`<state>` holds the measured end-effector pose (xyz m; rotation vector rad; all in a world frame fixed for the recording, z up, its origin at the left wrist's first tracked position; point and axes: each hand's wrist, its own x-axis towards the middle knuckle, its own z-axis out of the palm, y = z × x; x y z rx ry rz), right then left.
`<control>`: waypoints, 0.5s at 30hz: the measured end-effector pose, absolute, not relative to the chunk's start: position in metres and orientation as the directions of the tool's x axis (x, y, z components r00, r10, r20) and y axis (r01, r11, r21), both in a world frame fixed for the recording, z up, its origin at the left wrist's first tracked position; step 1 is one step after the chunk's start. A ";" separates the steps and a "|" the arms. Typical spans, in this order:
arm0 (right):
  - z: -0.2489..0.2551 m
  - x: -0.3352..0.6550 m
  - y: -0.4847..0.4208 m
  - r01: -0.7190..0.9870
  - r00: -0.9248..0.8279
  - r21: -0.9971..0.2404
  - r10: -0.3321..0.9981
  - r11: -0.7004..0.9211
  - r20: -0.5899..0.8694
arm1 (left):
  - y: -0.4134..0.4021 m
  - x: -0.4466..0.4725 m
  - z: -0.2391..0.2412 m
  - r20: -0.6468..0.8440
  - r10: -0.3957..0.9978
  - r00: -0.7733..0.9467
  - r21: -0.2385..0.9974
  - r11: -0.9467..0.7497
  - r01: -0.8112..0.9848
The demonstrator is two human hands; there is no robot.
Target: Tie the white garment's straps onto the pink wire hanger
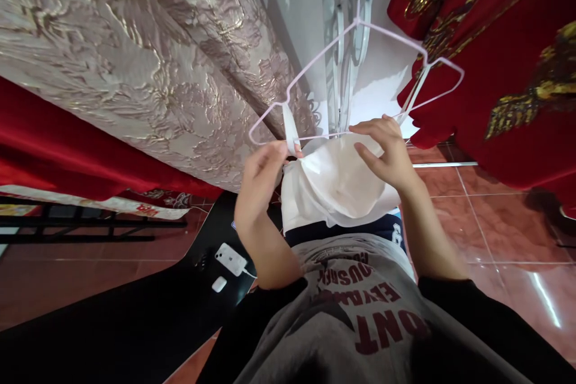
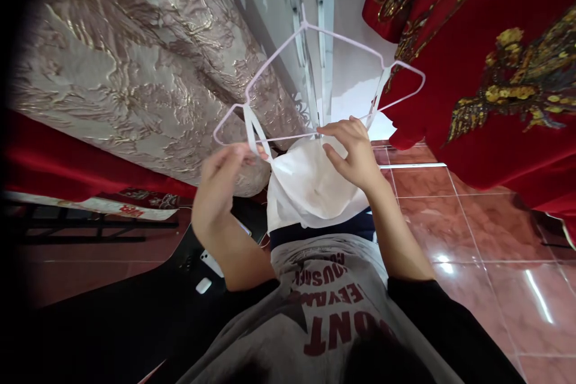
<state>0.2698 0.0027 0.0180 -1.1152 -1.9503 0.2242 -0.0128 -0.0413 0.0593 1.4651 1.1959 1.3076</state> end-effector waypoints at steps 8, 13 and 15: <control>0.025 0.258 -0.008 0.585 -0.270 -0.559 0.791 0.587 0.549 | -0.001 -0.016 0.077 0.417 0.835 -0.359 0.828 -0.512 -0.229; 0.019 0.261 -0.008 0.615 -0.234 -0.557 0.803 0.558 0.548 | 0.015 -0.017 0.019 0.374 0.678 -0.633 0.841 -0.535 -0.076; 0.018 0.261 -0.008 0.616 -0.226 -0.561 0.806 0.553 0.547 | 0.012 -0.014 0.005 0.309 0.715 -0.628 0.877 -0.470 -0.104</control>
